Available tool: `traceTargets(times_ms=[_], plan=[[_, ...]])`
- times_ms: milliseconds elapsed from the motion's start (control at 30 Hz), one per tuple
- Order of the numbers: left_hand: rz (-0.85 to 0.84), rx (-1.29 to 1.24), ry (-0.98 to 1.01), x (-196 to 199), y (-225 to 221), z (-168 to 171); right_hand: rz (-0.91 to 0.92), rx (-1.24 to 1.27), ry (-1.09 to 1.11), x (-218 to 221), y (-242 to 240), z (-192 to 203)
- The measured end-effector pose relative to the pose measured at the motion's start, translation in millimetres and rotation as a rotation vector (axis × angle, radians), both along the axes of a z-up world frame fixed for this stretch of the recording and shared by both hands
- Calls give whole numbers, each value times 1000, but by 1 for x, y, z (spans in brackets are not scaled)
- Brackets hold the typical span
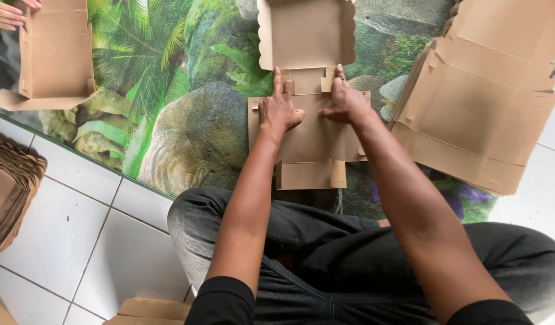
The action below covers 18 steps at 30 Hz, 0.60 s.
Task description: Assembling small cardboard boxes by folding pre-cut sheets and interlocking tabs.
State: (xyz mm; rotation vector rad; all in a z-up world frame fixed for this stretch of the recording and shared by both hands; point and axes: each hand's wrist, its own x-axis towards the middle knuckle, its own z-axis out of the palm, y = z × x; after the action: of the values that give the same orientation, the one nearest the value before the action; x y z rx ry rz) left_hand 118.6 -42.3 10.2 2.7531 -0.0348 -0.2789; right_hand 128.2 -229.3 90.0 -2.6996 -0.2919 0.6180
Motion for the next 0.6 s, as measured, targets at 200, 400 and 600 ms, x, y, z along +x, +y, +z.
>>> traceTargets(times_ms=[200, 400, 600], plan=[[1, -30, -152, -22, 2, -19, -29, 38, -217, -15, -6, -84], [20, 104, -278, -16, -4, -77, -10, -120, -329, -43, 0, -88], [-31, 15, -44, -27, 8, -50, 120, -65, -129, -34, -26, -67]])
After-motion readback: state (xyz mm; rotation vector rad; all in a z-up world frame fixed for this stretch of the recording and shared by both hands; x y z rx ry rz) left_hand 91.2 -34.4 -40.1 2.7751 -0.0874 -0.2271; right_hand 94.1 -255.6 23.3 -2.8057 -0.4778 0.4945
